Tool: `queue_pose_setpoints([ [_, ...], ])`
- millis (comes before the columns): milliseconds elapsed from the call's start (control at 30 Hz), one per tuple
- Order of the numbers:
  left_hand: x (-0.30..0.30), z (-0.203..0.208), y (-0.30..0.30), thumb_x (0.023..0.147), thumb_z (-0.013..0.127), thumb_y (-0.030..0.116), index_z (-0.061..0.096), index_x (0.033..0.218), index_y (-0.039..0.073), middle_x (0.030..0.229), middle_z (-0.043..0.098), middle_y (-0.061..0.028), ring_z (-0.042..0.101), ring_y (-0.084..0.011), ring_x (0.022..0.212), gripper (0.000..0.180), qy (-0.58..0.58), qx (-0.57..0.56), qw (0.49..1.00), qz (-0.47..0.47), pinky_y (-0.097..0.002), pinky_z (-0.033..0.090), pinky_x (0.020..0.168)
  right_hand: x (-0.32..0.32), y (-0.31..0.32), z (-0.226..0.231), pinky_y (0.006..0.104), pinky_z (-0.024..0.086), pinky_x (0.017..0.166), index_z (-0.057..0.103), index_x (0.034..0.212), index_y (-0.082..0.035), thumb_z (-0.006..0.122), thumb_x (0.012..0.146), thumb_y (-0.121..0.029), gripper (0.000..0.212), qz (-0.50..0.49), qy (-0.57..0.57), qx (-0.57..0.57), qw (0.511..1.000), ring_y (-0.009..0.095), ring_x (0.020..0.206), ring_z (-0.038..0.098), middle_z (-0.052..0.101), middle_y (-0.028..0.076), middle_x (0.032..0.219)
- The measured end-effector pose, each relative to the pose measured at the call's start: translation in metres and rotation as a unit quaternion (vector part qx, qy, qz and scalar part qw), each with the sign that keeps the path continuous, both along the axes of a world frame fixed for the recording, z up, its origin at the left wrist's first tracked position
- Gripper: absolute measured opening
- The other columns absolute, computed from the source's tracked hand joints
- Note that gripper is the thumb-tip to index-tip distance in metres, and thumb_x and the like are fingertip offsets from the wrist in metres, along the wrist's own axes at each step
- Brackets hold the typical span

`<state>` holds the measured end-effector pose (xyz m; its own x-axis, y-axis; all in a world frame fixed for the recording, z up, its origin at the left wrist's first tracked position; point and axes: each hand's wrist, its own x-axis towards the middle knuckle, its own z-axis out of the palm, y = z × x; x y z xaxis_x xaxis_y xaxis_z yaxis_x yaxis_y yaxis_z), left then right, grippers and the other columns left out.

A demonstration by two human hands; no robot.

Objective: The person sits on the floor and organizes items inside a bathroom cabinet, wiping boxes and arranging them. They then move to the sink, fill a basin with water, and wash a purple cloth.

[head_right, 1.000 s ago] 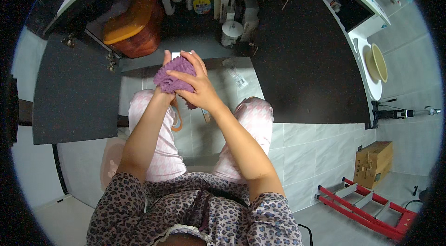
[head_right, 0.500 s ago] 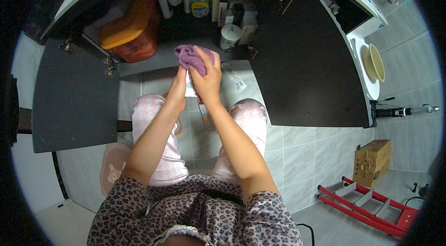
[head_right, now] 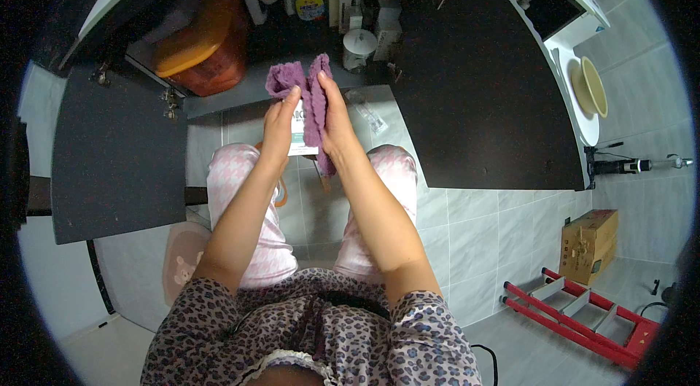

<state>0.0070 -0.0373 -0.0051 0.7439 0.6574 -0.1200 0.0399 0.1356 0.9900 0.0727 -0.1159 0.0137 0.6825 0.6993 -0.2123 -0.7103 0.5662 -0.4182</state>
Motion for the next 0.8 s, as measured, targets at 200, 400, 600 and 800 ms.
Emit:
queue_pose_setpoints([
  [200, 0.008, -0.007, 0.017, 0.088, 0.052, 0.042, 0.052, 0.097, -0.003, 0.103, 0.048, -0.0125, 0.049, -0.0173, 0.094, 0.046, -0.110, -0.006, 0.970, 0.216, -0.0276, 0.039, 0.082, -0.027, 0.007, -0.016, 0.0294, 0.044, 0.085, 0.055, 0.111, -0.004, 0.064, 0.081, -0.027, 0.039, 0.108, -0.043, -0.047, 0.992, 0.015, 0.094, 0.057, 0.061, 0.006, 0.104],
  [400, 0.009, 0.017, 0.015, 0.090, 0.047, 0.042, 0.054, 0.107, -0.002, 0.107, 0.051, -0.0110, 0.051, -0.0167, 0.095, 0.048, -0.136, -0.011, 0.970, 0.203, -0.0274, 0.040, 0.084, -0.038, 0.002, 0.001, 0.0284, 0.041, 0.086, 0.049, 0.119, -0.002, 0.066, 0.078, -0.022, 0.048, 0.100, -0.207, -0.084, 0.970, 0.016, 0.098, 0.054, 0.058, 0.005, 0.107],
  [600, 0.007, 0.021, 0.011, 0.094, 0.039, 0.041, 0.055, 0.106, 0.000, 0.097, 0.058, -0.0088, 0.056, -0.0142, 0.086, 0.046, -0.120, -0.095, 0.979, 0.134, -0.0250, 0.044, 0.079, -0.033, -0.003, -0.002, 0.0274, 0.042, 0.078, 0.056, 0.107, -0.001, 0.060, 0.081, -0.029, 0.039, 0.049, -0.336, -0.212, 0.917, 0.014, 0.089, 0.055, 0.060, 0.005, 0.096],
  [800, 0.006, 0.017, 0.022, 0.094, 0.040, 0.041, 0.055, 0.103, 0.001, 0.093, 0.057, -0.0081, 0.056, -0.0141, 0.085, 0.044, -0.105, -0.133, 0.978, 0.124, -0.0255, 0.045, 0.076, -0.027, -0.004, 0.011, 0.0321, 0.044, 0.051, 0.064, 0.078, 0.001, 0.058, 0.081, -0.040, 0.041, 0.039, -0.386, -0.378, 0.840, 0.017, 0.051, 0.057, 0.059, 0.007, 0.058],
])
